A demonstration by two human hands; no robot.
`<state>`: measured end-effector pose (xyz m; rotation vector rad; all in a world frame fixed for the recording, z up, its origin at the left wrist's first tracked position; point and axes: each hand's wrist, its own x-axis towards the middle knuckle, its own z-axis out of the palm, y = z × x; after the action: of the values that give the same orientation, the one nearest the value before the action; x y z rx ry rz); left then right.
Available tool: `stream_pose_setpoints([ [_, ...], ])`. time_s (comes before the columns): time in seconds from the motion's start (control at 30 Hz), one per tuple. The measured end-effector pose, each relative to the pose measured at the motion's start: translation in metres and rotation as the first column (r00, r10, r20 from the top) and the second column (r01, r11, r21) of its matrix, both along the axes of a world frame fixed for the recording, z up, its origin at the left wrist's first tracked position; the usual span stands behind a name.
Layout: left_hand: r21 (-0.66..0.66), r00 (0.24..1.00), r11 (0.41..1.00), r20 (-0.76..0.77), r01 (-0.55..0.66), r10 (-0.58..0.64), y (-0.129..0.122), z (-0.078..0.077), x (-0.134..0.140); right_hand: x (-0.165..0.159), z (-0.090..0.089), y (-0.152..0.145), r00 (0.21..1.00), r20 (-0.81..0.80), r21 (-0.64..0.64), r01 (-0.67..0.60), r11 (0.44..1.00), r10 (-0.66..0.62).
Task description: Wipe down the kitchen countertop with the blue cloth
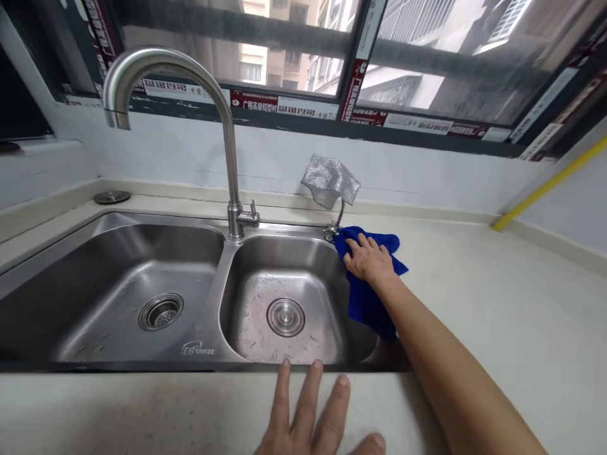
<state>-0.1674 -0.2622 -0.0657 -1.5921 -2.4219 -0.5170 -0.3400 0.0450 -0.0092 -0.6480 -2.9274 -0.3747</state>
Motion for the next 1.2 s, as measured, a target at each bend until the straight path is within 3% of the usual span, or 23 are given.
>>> stream_pose_setpoints([
  [0.13,-0.079,0.984,0.982,0.066,0.17,-0.165,-0.007,0.023,-0.009,0.034,0.002,-0.011,0.999,0.044,0.02,0.003,1.0,-0.004],
  [0.37,-0.191,0.962,0.952,0.181,0.239,-0.205,-0.034,0.062,-0.011,0.112,0.003,-0.017,0.992,0.055,0.007,-0.117,0.993,0.116],
  [0.57,-0.275,0.955,0.925,0.211,0.263,-0.209,-0.04,0.076,-0.011,0.183,0.002,-0.013,0.951,-0.043,-0.173,-0.308,0.935,0.306],
  [0.7,-0.259,0.96,0.933,0.193,0.249,-0.202,-0.039,0.074,-0.008,0.213,0.0,-0.02,0.955,-0.09,-0.187,-0.294,0.937,0.282],
  [0.8,-0.233,0.964,0.944,0.18,0.235,-0.196,-0.037,0.068,-0.006,0.21,0.006,-0.031,0.971,0.006,-0.124,-0.237,0.963,0.24],
  [0.93,-0.17,0.971,0.963,0.155,0.208,-0.183,-0.034,0.059,-0.005,0.183,0.013,-0.045,0.979,0.097,0.068,-0.187,0.98,0.18],
  [1.07,-0.133,0.964,0.964,0.17,0.231,-0.207,-0.029,0.052,-0.007,0.148,0.005,-0.052,0.991,0.083,0.276,-0.128,0.953,0.109],
  [1.2,-0.156,0.96,0.956,0.169,0.249,-0.222,-0.021,0.046,-0.008,0.113,-0.008,-0.059,0.997,0.048,0.401,-0.073,0.913,0.058],
])
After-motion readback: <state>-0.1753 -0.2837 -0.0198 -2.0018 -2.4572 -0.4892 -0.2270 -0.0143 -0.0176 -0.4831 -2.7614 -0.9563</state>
